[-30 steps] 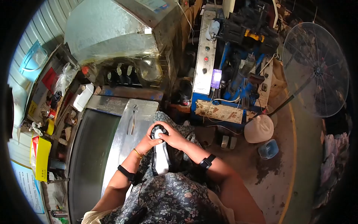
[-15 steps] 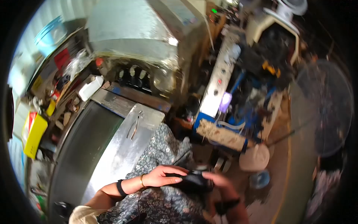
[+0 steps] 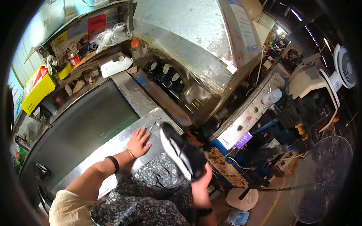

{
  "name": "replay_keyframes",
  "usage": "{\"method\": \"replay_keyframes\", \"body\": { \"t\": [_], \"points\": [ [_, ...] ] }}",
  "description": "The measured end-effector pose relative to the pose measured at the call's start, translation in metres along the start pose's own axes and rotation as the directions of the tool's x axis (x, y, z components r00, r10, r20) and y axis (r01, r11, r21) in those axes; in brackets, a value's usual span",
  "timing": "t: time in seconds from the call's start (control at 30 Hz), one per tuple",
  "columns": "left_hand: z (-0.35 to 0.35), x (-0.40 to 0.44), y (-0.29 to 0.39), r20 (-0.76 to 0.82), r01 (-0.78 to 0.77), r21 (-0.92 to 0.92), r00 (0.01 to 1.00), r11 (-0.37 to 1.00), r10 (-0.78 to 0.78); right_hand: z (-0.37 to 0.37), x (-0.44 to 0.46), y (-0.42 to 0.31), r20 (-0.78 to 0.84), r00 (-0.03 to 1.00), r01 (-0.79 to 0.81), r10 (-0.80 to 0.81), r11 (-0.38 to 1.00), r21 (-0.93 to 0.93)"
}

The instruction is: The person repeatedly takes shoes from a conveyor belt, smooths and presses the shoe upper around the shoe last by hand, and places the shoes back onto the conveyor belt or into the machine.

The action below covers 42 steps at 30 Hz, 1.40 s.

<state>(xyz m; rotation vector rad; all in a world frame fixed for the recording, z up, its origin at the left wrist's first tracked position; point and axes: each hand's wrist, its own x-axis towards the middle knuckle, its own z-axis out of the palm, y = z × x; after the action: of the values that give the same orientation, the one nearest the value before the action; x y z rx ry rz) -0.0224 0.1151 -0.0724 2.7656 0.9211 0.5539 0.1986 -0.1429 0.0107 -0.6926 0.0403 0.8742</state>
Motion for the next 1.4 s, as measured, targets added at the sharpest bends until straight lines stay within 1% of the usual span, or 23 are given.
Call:
{"method": "replay_keyframes", "body": {
  "t": [0.07,0.13,0.2,0.23,0.27,0.33,0.47,0.5,0.53,0.6,0.67,0.73,0.87,0.97,1.0,1.03,1.1,1.13,1.2,1.3,1.33,1.37,1.4],
  "points": [
    [-0.002,0.002,-0.001,-0.008,-0.007,-0.023,1.0,1.0,0.006,0.035,0.069,0.005,-0.01,0.999,0.051,-0.052,0.999,-0.008],
    [-0.004,0.004,-0.001,-0.006,-0.006,-0.037,1.0,0.999,0.006,0.062,0.143,0.03,0.041,0.925,0.372,-0.379,0.875,-0.31],
    [-0.007,0.008,0.0,-0.002,-0.004,-0.044,1.0,0.999,0.004,0.076,0.211,0.061,0.18,0.815,0.484,-0.551,0.475,-0.735],
    [-0.009,0.009,0.0,0.006,0.003,-0.046,1.0,0.999,-0.002,0.088,0.226,0.072,0.21,0.804,0.418,-0.557,0.278,-0.865],
    [-0.011,0.011,0.0,0.015,0.007,-0.046,1.0,0.999,-0.006,0.095,0.236,0.086,0.24,0.796,0.329,-0.556,0.064,-0.942],
    [-0.015,0.013,-0.001,0.045,0.02,-0.058,0.999,0.998,-0.017,0.092,0.237,0.121,0.419,0.665,0.378,-0.619,-0.205,-0.903],
    [-0.014,0.014,0.0,0.062,0.026,-0.053,0.998,0.998,-0.023,0.097,0.224,0.101,0.177,0.817,0.251,-0.548,0.063,-0.966],
    [-0.012,0.015,-0.001,0.068,0.031,-0.047,0.997,0.998,-0.027,0.079,0.232,0.101,0.169,0.802,0.316,-0.573,0.168,-0.934],
    [-0.012,0.015,0.0,0.072,0.038,-0.042,0.997,0.998,-0.035,0.063,0.241,0.1,0.205,0.74,0.435,-0.641,0.223,-0.872],
    [-0.013,0.015,0.002,0.049,0.019,-0.051,0.999,0.998,-0.017,0.045,0.25,0.086,0.001,0.816,0.407,-0.578,0.573,-0.711],
    [-0.014,0.015,-0.001,0.036,0.02,-0.041,0.999,0.999,-0.018,0.052,0.233,0.061,-0.037,0.928,0.295,-0.372,0.789,-0.539],
    [-0.01,0.012,-0.001,0.047,0.029,-0.034,0.999,0.999,-0.028,0.09,0.195,0.048,-0.053,0.953,0.246,-0.299,0.862,-0.443],
    [-0.012,0.012,-0.001,0.065,0.038,-0.03,0.997,0.999,-0.036,0.131,0.188,0.064,-0.043,0.94,0.287,-0.338,0.854,-0.434],
    [-0.011,0.011,-0.001,0.067,0.045,-0.043,0.997,0.998,-0.042,0.137,0.244,0.11,-0.003,0.931,0.333,-0.366,0.852,-0.403],
    [-0.011,0.011,-0.003,0.065,0.055,-0.046,0.997,0.997,-0.052,0.152,0.254,0.127,0.02,0.9,0.381,-0.436,0.761,-0.525],
    [-0.01,0.009,-0.003,0.051,0.066,-0.078,0.997,0.995,-0.062,0.167,0.263,0.144,0.088,0.868,0.392,-0.489,0.566,-0.725],
    [-0.003,0.006,-0.006,0.019,0.06,-0.11,0.998,0.992,-0.059,0.203,0.266,0.176,0.299,0.865,0.349,-0.403,0.054,-0.936],
    [0.005,0.003,-0.01,-0.025,0.045,-0.136,0.998,0.99,-0.049,0.224,0.254,0.187,0.399,0.881,0.348,-0.254,-0.223,-0.91],
    [-0.001,-0.001,-0.01,-0.074,0.02,-0.181,0.997,0.983,-0.034,0.226,0.268,0.211,0.708,0.703,0.653,-0.07,-0.333,-0.681],
    [0.008,-0.004,-0.013,-0.016,0.062,-0.144,0.998,0.988,-0.065,0.21,0.284,0.221,0.726,0.675,0.737,-0.132,0.084,-0.67],
    [0.009,-0.007,-0.016,-0.021,0.083,-0.14,0.996,0.987,-0.087,0.2,0.263,0.217,0.604,0.79,0.604,-0.105,0.302,-0.737],
    [0.01,-0.006,-0.017,-0.025,0.082,-0.148,0.996,0.986,-0.087,0.211,0.204,0.193,0.571,0.821,0.559,0.028,0.166,-0.812],
    [0.009,-0.009,-0.014,-0.021,0.071,-0.16,0.997,0.985,-0.075,0.156,0.205,0.198,0.691,0.722,0.662,0.04,0.253,-0.706]
  ]
}}
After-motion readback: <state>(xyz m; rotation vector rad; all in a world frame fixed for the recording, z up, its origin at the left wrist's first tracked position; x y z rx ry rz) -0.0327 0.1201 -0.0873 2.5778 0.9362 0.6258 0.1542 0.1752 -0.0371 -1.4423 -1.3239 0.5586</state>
